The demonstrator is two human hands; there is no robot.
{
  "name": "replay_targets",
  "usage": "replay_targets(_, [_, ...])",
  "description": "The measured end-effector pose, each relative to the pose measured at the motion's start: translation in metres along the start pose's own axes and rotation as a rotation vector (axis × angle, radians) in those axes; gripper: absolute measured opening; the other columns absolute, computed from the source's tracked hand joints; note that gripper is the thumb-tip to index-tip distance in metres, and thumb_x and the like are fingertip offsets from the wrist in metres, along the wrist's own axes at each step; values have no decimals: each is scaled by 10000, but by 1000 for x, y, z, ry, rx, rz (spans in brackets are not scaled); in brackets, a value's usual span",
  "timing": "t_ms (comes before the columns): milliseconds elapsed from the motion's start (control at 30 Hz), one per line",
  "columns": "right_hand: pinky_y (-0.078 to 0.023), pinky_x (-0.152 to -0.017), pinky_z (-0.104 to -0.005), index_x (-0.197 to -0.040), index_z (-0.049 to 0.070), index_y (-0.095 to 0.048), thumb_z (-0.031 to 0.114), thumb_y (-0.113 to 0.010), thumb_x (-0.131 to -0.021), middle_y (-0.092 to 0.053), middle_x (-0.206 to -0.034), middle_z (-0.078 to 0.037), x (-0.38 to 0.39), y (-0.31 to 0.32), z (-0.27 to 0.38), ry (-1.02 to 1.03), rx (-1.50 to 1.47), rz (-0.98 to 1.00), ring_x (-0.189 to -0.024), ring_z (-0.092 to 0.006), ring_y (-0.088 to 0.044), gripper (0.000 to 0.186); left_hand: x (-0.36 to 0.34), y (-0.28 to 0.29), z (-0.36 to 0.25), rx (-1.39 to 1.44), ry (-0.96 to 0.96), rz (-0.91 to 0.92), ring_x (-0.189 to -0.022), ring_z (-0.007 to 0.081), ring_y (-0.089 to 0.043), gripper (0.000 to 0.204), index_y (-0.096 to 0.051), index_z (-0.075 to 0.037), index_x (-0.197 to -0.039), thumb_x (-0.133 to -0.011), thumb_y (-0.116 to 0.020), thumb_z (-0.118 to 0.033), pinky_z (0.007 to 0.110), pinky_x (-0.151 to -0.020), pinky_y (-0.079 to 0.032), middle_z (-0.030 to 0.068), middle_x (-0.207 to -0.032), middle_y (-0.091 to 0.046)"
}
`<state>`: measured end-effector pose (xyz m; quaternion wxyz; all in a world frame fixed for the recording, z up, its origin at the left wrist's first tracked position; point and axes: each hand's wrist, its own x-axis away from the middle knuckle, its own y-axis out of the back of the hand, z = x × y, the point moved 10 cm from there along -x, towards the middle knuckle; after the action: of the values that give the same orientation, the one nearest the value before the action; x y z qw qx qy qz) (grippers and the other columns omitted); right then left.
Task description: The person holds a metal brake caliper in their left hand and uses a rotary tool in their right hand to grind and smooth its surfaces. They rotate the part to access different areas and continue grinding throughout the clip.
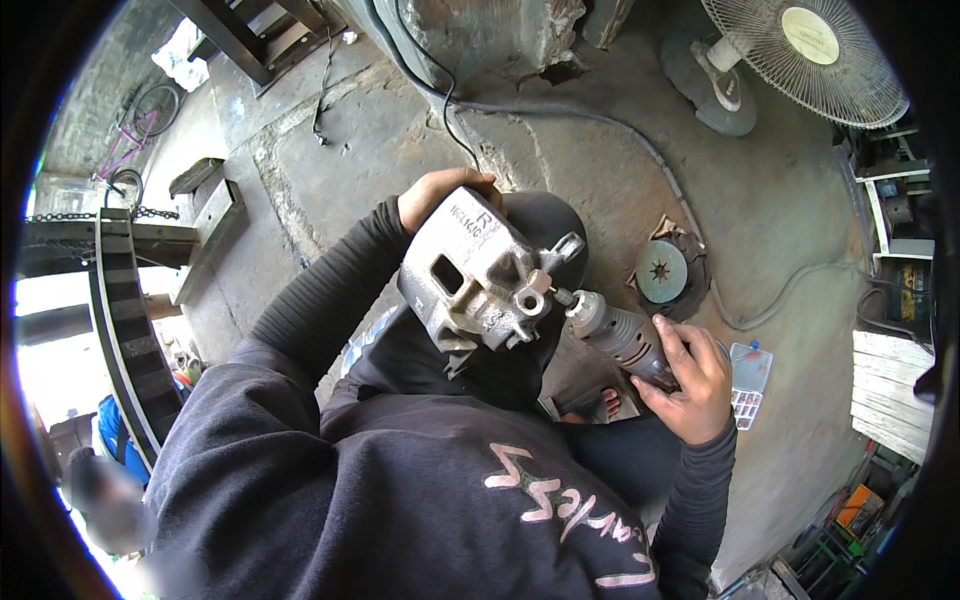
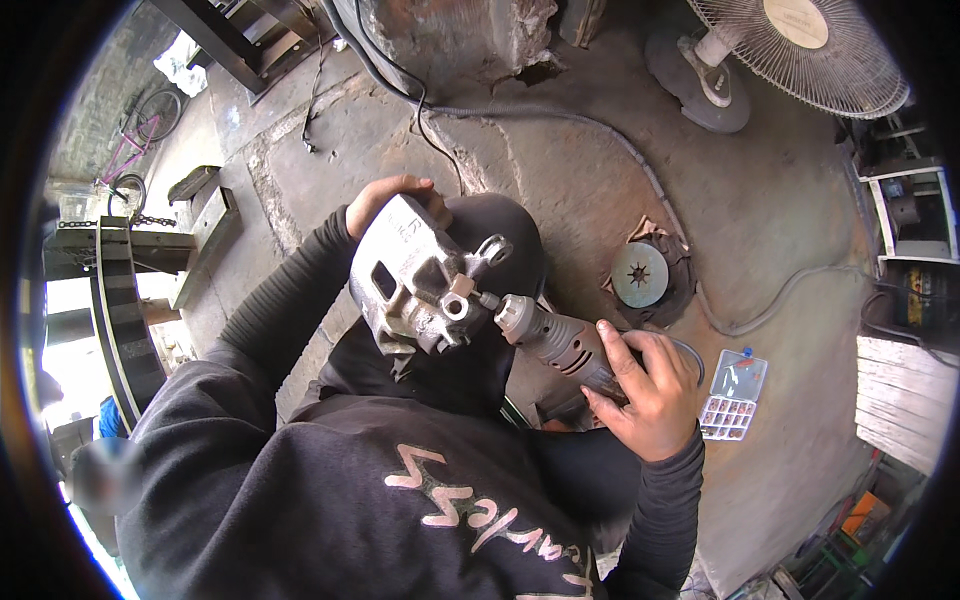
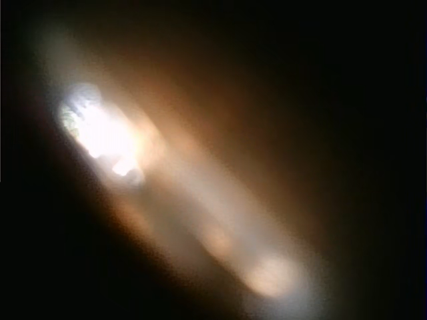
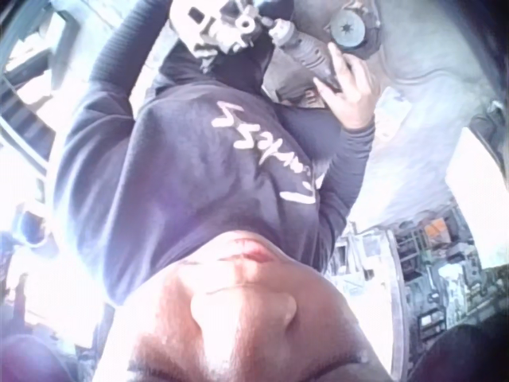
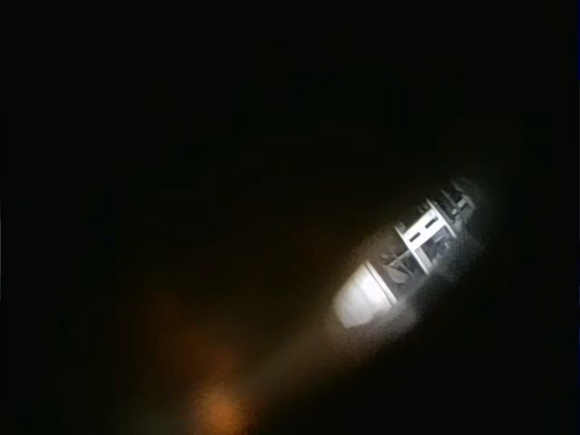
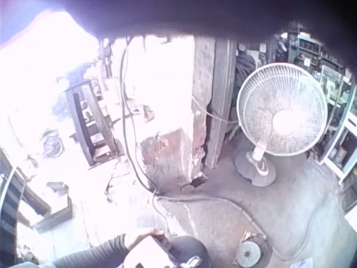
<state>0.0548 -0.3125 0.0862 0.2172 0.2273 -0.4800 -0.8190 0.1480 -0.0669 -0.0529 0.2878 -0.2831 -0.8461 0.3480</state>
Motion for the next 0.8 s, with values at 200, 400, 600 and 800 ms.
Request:
replay_targets(200, [-473,-817,-437,-1397,149,-586,113,-857,-570,-617,-1042,-105,-13,5,-7,70,109,-21,-927,-309,-608,872,2,9,3,-64,23,-185,-719,198,-495,453,-569,-2,-733,-1018,-404,-313,329,-673,-448,87,-702,-514])
replay_targets(400, [-460,-855,-454,-1394,185,-592,81,-853,-555,-616,-1082,-98,-22,9,-14,97,156,-36,-973,-307,-605,886,0,10,6,-8,53,-156,-696,192,-506,460,-576,6,-756,-1023,-401,-326,321,-658,-456,95,-721,-529])
replay_targets(600, [-458,-865,-463,-1405,198,-582,58,-842,-536,-614,-1098,-98,-20,7,-16,89,143,-46,-984,-314,-605,918,-1,11,7,3,52,-143,-683,185,-514,463,-589,15,-775,-1023,-406,-331,317,-648,-463,96,-724,-537])
replay_targets(800, [-456,-860,-463,-1405,193,-583,71,-841,-554,-613,-1096,-100,-18,4,-15,95,153,-53,-985,-312,-602,897,0,7,6,-15,43,-116,-681,182,-516,468,-589,17,-771,-1023,-406,-332,311,-642,-462,99,-728,-548])
